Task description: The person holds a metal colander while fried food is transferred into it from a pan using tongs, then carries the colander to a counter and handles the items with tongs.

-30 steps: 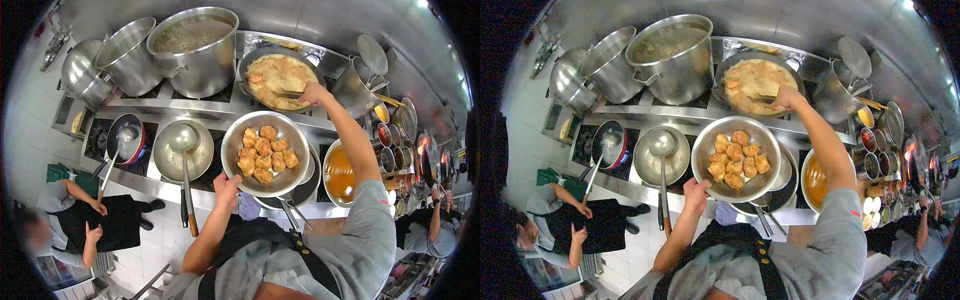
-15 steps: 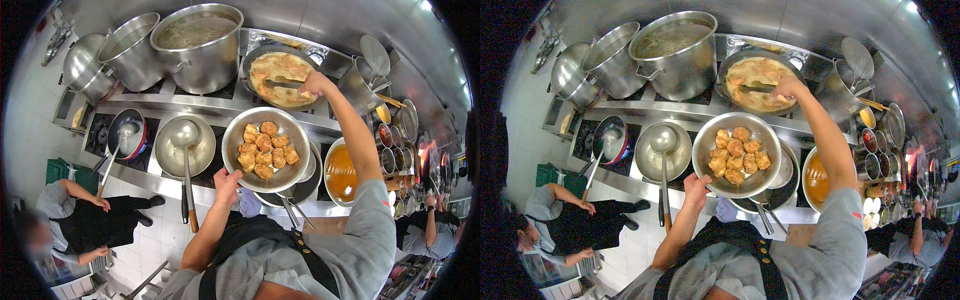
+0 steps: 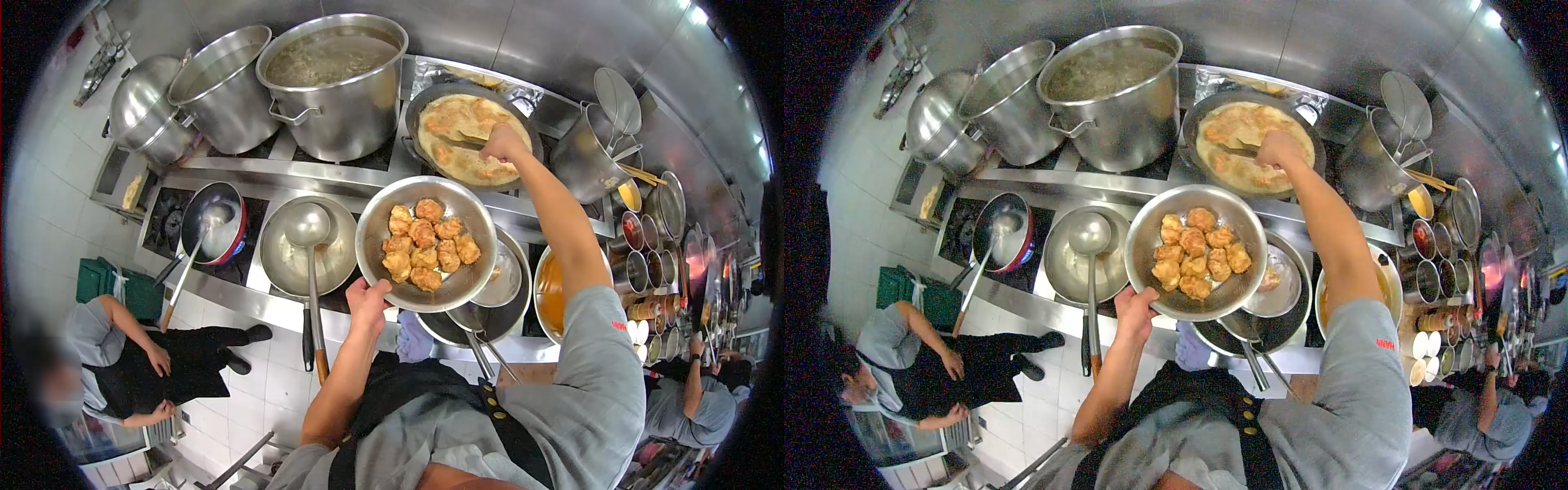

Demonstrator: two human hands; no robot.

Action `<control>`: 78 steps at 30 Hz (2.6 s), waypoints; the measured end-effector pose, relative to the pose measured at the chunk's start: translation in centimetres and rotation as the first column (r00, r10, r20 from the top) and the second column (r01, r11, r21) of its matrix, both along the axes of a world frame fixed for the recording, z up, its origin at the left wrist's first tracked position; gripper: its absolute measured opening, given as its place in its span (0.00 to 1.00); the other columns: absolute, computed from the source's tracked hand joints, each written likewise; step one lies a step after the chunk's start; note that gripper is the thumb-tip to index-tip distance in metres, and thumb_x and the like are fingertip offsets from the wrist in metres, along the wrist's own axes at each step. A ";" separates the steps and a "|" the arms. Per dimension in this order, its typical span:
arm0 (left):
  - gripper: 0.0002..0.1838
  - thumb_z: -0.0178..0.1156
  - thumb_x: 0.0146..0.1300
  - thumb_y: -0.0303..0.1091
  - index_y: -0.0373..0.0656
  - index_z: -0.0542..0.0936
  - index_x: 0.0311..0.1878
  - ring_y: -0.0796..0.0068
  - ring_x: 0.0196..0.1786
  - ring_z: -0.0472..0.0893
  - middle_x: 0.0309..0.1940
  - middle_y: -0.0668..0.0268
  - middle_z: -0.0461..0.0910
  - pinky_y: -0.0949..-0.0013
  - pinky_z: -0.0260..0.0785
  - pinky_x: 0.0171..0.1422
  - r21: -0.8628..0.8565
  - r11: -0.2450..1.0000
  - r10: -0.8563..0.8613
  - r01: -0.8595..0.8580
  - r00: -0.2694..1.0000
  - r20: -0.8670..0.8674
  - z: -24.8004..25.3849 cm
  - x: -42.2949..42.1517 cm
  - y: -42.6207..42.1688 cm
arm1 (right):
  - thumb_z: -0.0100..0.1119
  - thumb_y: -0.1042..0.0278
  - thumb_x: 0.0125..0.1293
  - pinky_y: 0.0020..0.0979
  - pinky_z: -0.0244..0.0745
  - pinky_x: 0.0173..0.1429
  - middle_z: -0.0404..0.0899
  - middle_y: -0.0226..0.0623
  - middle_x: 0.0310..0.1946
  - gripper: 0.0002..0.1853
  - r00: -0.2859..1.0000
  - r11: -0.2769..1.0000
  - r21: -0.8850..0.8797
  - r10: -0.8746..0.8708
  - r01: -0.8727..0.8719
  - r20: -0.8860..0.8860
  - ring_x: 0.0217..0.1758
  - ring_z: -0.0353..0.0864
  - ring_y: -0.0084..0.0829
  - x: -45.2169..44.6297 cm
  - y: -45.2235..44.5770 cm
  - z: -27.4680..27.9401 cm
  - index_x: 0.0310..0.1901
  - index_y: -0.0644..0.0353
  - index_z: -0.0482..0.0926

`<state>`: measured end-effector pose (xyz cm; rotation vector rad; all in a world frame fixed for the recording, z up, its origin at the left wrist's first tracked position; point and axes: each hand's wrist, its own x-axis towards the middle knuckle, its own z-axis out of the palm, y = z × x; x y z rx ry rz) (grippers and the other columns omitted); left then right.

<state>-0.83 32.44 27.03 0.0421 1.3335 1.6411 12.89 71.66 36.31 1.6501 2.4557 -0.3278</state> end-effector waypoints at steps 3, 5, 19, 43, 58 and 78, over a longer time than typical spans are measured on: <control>0.12 0.56 0.48 0.20 0.27 0.75 0.39 0.64 0.31 0.81 0.34 0.55 0.79 0.62 0.78 0.32 -0.003 1.000 0.026 -0.026 1.000 -0.007 0.4 -0.3 0.2 | 0.69 0.60 0.42 0.33 0.78 0.35 0.80 0.43 0.19 0.14 1.000 0.999 0.018 -0.026 0.026 -0.014 0.26 0.83 0.34 0.7 -0.5 0.4 0.22 0.64 0.81; 0.13 0.55 0.49 0.20 0.26 0.74 0.40 0.63 0.33 0.81 0.36 0.54 0.79 0.61 0.79 0.35 0.001 1.000 0.018 -0.018 1.000 -0.003 0.7 -0.5 0.1 | 0.69 0.61 0.41 0.34 0.76 0.32 0.80 0.44 0.19 0.16 0.999 0.999 0.026 -0.025 0.026 -0.032 0.24 0.82 0.35 1.4 -0.3 0.2 0.24 0.66 0.80; 0.15 0.57 0.48 0.22 0.29 0.74 0.42 0.64 0.33 0.81 0.36 0.56 0.79 0.61 0.76 0.34 0.015 1.000 0.000 0.000 1.000 -0.008 0.5 -0.7 1.7 | 0.70 0.58 0.44 0.39 0.74 0.56 0.79 0.49 0.46 0.23 0.992 0.983 0.163 -0.094 0.080 0.080 0.52 0.78 0.43 6.4 -4.1 1.6 0.44 0.58 0.81; 0.12 0.55 0.50 0.20 0.27 0.75 0.40 0.64 0.31 0.82 0.35 0.55 0.80 0.62 0.79 0.30 0.024 0.998 -0.063 0.064 0.998 -0.021 -0.1 1.9 4.6 | 0.67 0.63 0.56 0.18 0.51 0.16 0.69 0.25 0.16 0.20 0.549 0.844 -0.525 -0.491 0.109 -0.676 0.14 0.63 0.14 18.0 -13.0 5.4 0.49 0.62 0.79; 0.10 0.58 0.47 0.21 0.27 0.76 0.35 0.68 0.26 0.81 0.30 0.58 0.79 0.66 0.78 0.26 0.000 0.995 -0.099 0.099 0.992 -0.083 0.9 2.5 3.5 | 0.72 0.60 0.48 0.29 0.73 0.41 0.82 0.44 0.32 0.29 0.855 0.998 0.055 0.035 -0.007 -0.518 0.31 0.80 0.27 21.2 -25.8 5.3 0.52 0.61 0.78; 0.12 0.56 0.45 0.19 0.27 0.75 0.37 0.68 0.27 0.80 0.31 0.58 0.78 0.65 0.77 0.29 0.090 0.996 0.002 0.007 0.994 -0.106 1.2 4.2 -3.7 | 0.69 0.61 0.49 0.38 0.74 0.36 0.79 0.49 0.28 0.26 0.920 0.923 0.362 0.247 -0.128 -0.306 0.29 0.79 0.46 19.9 -33.6 9.3 0.51 0.60 0.77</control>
